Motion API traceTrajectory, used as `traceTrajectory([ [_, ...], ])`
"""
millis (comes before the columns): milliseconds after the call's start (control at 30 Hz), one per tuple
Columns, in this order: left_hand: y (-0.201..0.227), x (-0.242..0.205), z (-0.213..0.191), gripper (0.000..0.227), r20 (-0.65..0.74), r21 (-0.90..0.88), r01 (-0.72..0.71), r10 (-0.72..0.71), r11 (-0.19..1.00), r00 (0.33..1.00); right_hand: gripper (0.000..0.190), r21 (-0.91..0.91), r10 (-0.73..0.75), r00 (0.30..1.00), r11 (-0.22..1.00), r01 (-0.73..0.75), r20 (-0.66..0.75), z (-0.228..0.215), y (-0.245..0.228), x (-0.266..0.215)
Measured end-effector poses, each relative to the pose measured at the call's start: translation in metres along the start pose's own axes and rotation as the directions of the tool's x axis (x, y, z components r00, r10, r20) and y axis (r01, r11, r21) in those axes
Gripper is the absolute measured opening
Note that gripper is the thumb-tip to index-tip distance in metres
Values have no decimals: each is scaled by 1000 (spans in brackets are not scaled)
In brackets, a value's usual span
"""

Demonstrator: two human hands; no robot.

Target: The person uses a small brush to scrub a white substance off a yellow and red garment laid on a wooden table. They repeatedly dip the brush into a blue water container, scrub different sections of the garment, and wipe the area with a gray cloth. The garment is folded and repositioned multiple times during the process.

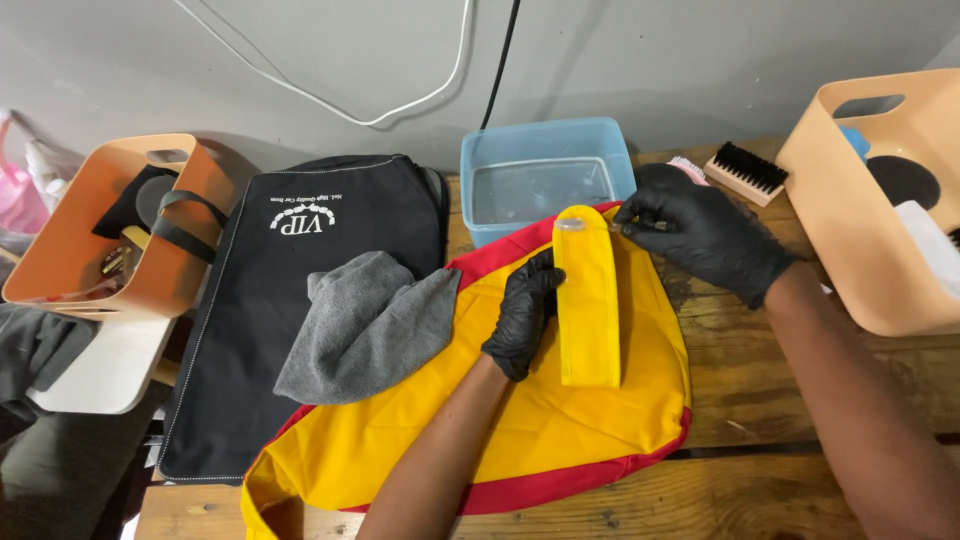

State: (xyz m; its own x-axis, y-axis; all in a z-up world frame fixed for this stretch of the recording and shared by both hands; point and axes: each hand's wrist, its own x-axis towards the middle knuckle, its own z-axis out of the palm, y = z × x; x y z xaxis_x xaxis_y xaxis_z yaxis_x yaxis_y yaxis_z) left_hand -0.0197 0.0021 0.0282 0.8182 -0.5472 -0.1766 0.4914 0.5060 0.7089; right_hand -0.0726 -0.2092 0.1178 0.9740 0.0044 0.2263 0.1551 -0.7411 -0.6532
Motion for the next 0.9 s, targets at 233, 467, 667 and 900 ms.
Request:
traceTrajectory([
  [233,-12,8,-7,29,-34,36,-31,32,999,999,28,45,-30,998,999,27,63,-10,-5,-2],
  [467,-1,1,4,12,-89,108,-66,76,992,993,33,87,-69,997,994,65,41,-13,-5,0],
  [667,-12,9,-1,6,-152,146,-109,132,983,980,34,57,58,996,996,-62,72,-15,1,-3],
  [900,-5,7,3,11,-229,100,-73,95,992,969,32,83,107,984,989,-120,144,-1,19,-4],
])
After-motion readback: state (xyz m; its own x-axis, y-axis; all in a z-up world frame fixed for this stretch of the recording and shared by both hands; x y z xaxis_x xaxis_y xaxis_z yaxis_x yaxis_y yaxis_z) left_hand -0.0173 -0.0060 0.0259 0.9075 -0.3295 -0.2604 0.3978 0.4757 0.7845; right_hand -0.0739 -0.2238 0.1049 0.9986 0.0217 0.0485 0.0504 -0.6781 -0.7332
